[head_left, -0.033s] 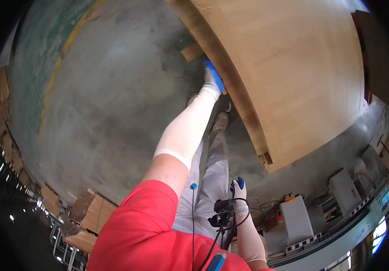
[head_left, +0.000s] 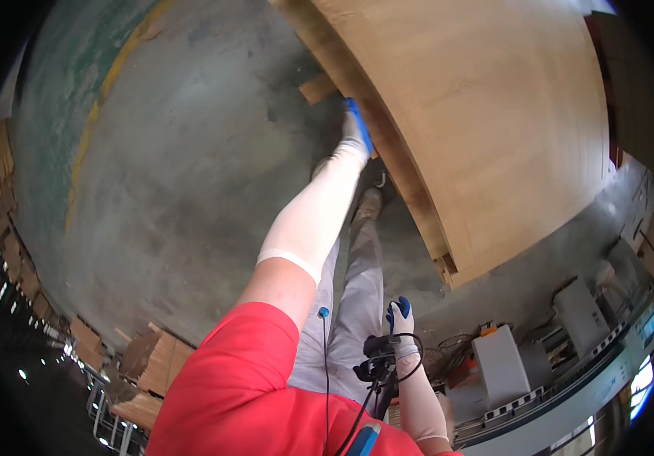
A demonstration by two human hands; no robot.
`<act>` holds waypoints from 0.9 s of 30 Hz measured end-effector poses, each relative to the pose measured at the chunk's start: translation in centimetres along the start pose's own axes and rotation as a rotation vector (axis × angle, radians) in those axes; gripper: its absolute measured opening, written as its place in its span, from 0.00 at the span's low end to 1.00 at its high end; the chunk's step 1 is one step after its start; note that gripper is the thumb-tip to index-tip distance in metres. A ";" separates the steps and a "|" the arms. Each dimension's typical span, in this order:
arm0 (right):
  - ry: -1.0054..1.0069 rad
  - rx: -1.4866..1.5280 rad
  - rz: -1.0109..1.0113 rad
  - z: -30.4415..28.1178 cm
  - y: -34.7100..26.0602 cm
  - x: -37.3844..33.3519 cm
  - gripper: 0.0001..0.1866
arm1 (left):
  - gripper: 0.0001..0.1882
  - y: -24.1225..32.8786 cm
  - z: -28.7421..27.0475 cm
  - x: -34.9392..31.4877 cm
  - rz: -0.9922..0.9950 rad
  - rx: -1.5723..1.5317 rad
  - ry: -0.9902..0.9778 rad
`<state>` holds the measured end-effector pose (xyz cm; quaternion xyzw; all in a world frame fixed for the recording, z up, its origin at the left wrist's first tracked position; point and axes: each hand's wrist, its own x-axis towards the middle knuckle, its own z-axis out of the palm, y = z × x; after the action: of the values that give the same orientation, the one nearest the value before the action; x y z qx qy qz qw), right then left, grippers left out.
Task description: Picking up and stacking long wooden boards onto panels in a furniture manufacturing facility.
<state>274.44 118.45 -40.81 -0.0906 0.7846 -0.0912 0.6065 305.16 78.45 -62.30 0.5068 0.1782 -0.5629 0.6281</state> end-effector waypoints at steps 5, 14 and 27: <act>0.114 0.167 0.040 -0.8 -0.4 -2.9 0.27 | 0.37 2.8 -5.8 -1.6 -0.082 0.272 -0.233; 0.291 0.159 0.000 -3.9 8.6 -8.0 0.28 | 0.43 22.1 -23.5 -13.8 -0.493 0.884 -0.159; 0.346 0.853 0.164 -12.0 37.4 -18.6 0.14 | 0.33 1.5 -13.5 -37.6 -0.332 1.360 -0.253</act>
<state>266.24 159.71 -29.94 0.2458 0.7713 -0.3711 0.4550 299.78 109.30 -37.46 0.6836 -0.2120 -0.6920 0.0944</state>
